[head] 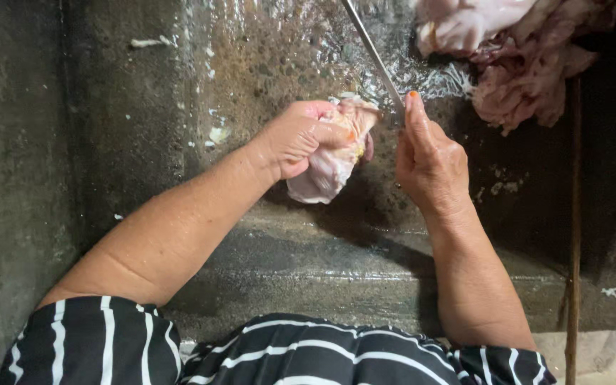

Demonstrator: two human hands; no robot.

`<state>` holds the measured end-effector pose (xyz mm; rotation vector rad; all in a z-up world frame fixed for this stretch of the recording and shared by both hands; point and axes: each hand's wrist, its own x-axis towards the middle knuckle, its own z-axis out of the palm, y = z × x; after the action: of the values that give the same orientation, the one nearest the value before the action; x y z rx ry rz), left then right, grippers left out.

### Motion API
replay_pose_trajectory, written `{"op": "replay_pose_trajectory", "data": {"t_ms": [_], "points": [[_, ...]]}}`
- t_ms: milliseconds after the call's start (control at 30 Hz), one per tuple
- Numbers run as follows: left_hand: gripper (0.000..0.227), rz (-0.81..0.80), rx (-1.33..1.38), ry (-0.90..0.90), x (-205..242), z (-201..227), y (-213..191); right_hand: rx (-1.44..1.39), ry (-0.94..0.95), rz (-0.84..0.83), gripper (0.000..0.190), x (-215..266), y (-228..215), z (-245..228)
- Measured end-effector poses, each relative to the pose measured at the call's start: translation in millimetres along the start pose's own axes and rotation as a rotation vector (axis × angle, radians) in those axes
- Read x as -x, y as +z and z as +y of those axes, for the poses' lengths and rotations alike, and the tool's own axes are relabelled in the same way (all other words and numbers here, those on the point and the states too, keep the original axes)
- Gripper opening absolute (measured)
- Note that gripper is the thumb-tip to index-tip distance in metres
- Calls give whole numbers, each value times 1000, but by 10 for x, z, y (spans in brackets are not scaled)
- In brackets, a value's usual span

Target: The person washes and scrapes a raw animal stomach with a knife under running water in a stone sink.

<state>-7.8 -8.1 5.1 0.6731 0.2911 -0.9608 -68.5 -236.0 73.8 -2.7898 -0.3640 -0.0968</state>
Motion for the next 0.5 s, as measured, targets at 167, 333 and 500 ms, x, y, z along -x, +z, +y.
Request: {"op": "replay_pose_trajectory", "data": {"t_ms": [167,333,500], "points": [[47,-65,79,49,28,74,49,-82,-129,-6,53,-45,-49,-194],[52,-129,71,90,27,43,44,58,-109,-100,47,-52,-45,-231],[59,-194,172,123,12,109,61,71,-126,27,44,-145,-49,-138]]}}
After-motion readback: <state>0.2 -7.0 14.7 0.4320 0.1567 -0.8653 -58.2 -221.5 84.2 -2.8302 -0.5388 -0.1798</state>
